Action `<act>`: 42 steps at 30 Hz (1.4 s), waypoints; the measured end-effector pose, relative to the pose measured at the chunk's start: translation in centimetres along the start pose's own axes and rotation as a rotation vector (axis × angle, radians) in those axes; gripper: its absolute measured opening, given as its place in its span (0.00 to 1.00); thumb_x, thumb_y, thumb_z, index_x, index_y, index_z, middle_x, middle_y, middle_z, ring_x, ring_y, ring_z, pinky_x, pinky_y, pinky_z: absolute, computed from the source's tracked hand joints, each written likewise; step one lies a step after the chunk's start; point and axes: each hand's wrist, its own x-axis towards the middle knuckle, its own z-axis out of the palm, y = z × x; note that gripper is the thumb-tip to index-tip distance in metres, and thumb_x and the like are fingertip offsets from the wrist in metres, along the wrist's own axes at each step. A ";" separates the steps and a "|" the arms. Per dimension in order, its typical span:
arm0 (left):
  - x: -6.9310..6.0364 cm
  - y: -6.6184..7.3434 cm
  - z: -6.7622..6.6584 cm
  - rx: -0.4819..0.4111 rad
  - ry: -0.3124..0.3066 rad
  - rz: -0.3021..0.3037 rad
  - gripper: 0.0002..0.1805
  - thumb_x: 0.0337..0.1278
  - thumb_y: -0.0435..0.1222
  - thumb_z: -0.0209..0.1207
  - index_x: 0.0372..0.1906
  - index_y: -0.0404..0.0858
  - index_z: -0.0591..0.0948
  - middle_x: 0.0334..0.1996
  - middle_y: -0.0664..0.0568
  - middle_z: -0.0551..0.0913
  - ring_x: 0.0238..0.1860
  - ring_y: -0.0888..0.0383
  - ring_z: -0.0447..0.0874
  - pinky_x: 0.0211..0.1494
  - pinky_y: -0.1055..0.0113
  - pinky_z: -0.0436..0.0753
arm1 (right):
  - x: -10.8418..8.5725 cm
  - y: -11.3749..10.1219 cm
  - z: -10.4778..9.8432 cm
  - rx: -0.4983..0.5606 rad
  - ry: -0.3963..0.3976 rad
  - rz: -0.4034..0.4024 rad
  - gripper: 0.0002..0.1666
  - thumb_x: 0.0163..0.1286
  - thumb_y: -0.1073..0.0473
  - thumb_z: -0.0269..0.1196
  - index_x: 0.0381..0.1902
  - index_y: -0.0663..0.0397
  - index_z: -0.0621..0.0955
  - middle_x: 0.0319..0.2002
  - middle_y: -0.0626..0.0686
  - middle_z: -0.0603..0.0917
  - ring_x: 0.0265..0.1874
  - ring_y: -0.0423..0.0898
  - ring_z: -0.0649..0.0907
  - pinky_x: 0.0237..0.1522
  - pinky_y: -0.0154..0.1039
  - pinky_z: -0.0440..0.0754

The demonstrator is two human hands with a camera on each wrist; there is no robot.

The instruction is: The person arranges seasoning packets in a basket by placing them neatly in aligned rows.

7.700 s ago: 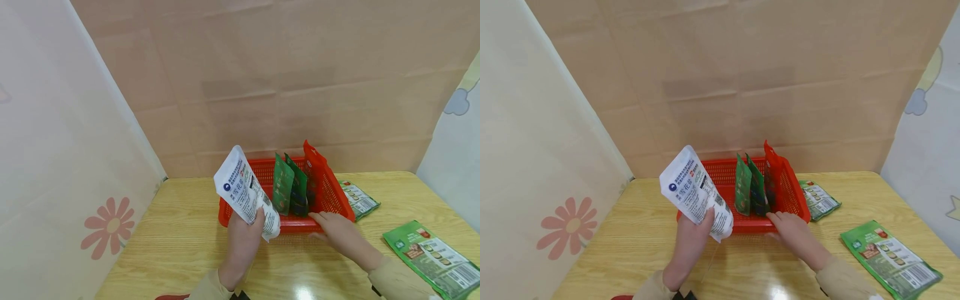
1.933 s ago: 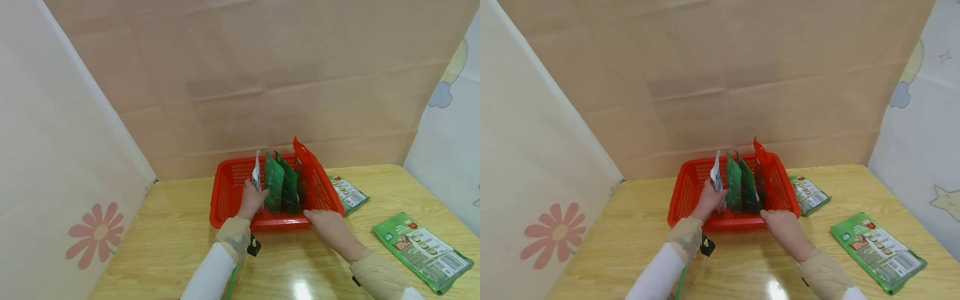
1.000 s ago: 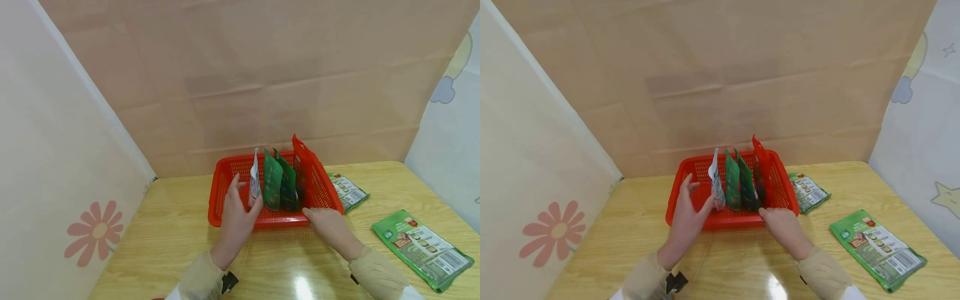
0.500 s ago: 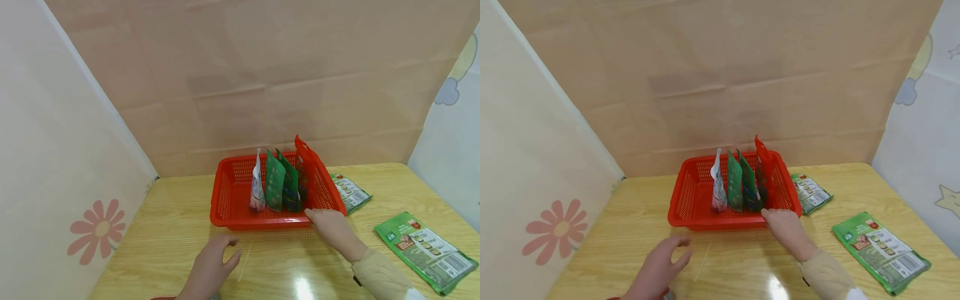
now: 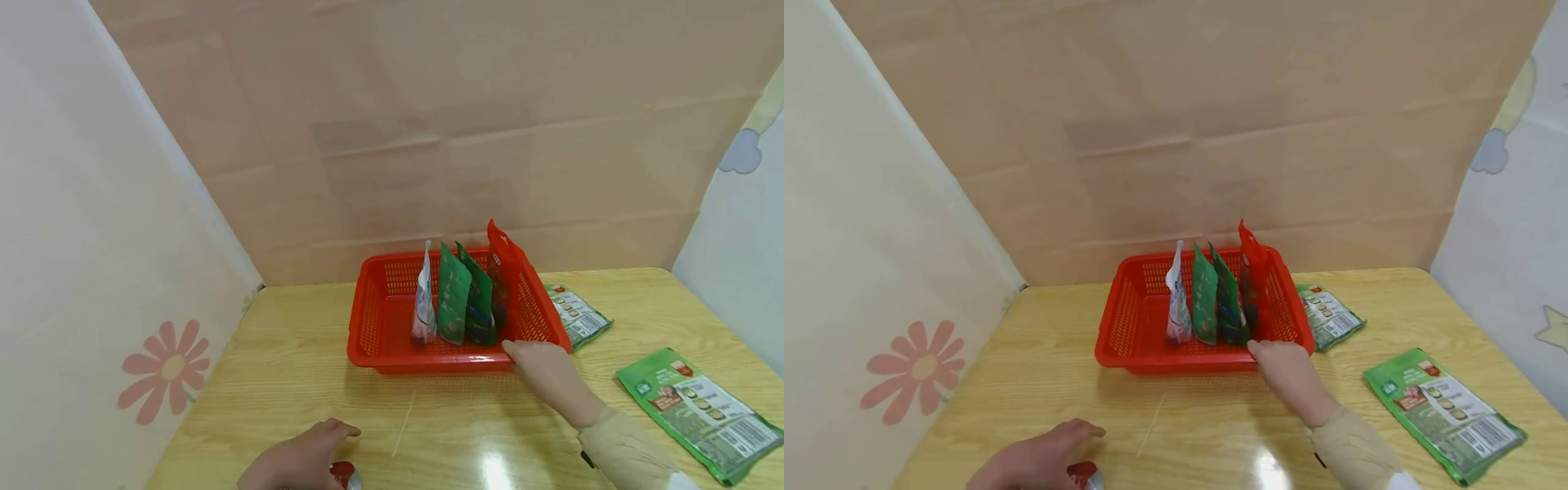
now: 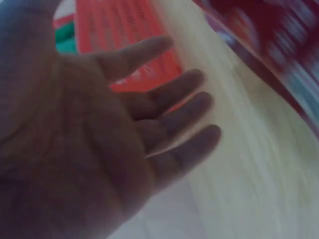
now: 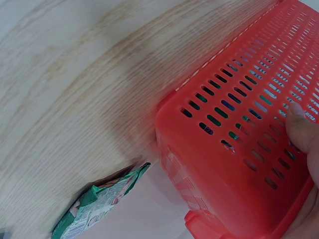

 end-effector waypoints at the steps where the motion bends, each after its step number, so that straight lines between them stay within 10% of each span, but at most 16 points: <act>1: 0.1 -0.5 0.1 0.018 -0.018 -0.014 0.37 0.38 0.49 0.73 0.59 0.47 0.74 0.50 0.57 0.76 0.42 0.62 0.70 0.44 0.65 0.78 | 0.0 0.0 0.0 -0.001 -0.002 0.002 0.13 0.49 0.67 0.71 0.27 0.49 0.77 0.15 0.46 0.76 0.14 0.41 0.73 0.16 0.35 0.70; 11: 7.8 -11.4 4.0 -0.155 -0.216 0.086 0.28 0.38 0.55 0.72 0.49 0.60 0.78 0.41 0.66 0.80 0.40 0.65 0.76 0.43 0.64 0.77 | 0.0 0.2 0.1 -0.013 0.004 0.001 0.14 0.49 0.68 0.72 0.27 0.50 0.78 0.16 0.47 0.77 0.14 0.42 0.74 0.16 0.36 0.72; 18: 3.4 -3.7 1.3 -0.142 -0.143 0.090 0.16 0.47 0.43 0.70 0.43 0.52 0.80 0.34 0.61 0.78 0.35 0.63 0.72 0.40 0.68 0.73 | 0.0 0.1 0.2 -0.018 0.025 -0.024 0.14 0.48 0.67 0.73 0.28 0.50 0.78 0.17 0.46 0.78 0.15 0.42 0.75 0.17 0.35 0.72; 25: 9.4 -10.1 3.8 -0.247 -0.248 0.302 0.23 0.43 0.55 0.70 0.45 0.58 0.76 0.36 0.65 0.80 0.34 0.69 0.76 0.34 0.74 0.74 | 0.0 0.0 0.3 -0.028 0.068 -0.041 0.16 0.47 0.68 0.72 0.25 0.48 0.75 0.15 0.46 0.75 0.14 0.42 0.74 0.15 0.35 0.69; 35: 4.6 -2.6 0.6 -0.210 -0.224 0.239 0.19 0.47 0.45 0.71 0.43 0.48 0.76 0.34 0.64 0.80 0.33 0.68 0.74 0.37 0.74 0.74 | -0.1 0.1 0.2 -0.028 0.047 -0.019 0.17 0.46 0.67 0.73 0.25 0.48 0.75 0.15 0.46 0.76 0.14 0.42 0.74 0.15 0.35 0.69; 42: 3.3 -0.8 -0.4 -0.264 -0.221 0.237 0.15 0.48 0.38 0.70 0.44 0.47 0.84 0.38 0.65 0.82 0.37 0.70 0.75 0.42 0.74 0.74 | -0.2 0.0 0.2 -0.023 0.052 -0.027 0.17 0.47 0.67 0.73 0.25 0.48 0.75 0.15 0.45 0.75 0.14 0.42 0.74 0.15 0.34 0.69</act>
